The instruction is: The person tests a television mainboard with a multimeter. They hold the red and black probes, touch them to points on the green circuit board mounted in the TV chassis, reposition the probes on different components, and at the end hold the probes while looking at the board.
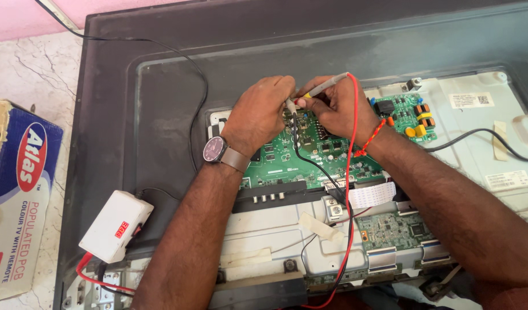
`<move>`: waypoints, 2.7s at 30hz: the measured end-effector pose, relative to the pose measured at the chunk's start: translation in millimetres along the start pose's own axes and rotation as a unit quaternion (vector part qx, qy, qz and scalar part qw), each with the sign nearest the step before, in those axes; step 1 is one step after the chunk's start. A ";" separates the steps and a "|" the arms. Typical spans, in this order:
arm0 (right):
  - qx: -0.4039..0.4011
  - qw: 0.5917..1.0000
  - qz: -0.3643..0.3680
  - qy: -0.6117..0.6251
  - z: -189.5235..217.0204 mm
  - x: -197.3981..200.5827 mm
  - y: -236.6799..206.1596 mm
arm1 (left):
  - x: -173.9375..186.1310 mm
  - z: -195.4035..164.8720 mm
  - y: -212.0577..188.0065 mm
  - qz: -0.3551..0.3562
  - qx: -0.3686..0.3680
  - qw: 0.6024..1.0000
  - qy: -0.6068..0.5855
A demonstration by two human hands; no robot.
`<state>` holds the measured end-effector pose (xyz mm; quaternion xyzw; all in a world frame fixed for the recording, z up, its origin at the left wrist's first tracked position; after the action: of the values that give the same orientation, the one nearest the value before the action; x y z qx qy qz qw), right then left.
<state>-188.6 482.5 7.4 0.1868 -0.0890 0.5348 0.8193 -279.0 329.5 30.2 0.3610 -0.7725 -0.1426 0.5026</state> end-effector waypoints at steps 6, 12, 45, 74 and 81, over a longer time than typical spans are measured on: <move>-0.002 1.000 -0.009 -0.011 5.4 0.0 -0.6 | 1.5 -0.5 -0.1 -0.003 -0.009 1.000 -0.011; 0.016 0.997 -0.071 -0.038 21.8 12.4 -7.9 | 1.5 -0.3 0.0 -0.004 0.000 1.000 -0.018; 0.052 0.998 0.034 -0.001 25.0 20.9 -18.1 | 3.5 -6.9 3.0 0.001 0.005 1.000 -0.017; 0.002 1.000 -0.024 -0.017 3.4 13.3 -1.3 | 3.4 -5.4 -0.9 -0.024 -0.008 1.000 -0.008; -0.013 0.999 -0.020 -0.049 2.9 11.9 0.8 | 1.9 -4.1 1.1 -0.004 0.012 1.000 0.000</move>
<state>-184.3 491.6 14.3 0.2039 -0.1318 0.5072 0.8269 -276.2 329.5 34.0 0.3700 -0.7726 -0.1350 0.4980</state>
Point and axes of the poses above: each hand's wrist, its own y-axis towards the middle knuckle, its own x-axis out of the back of the hand, z = x × y, the point moved 3 cm from there along y, towards the middle knuckle, and after that the axes turned 9 degrees about -z, right-handed, at the moved point
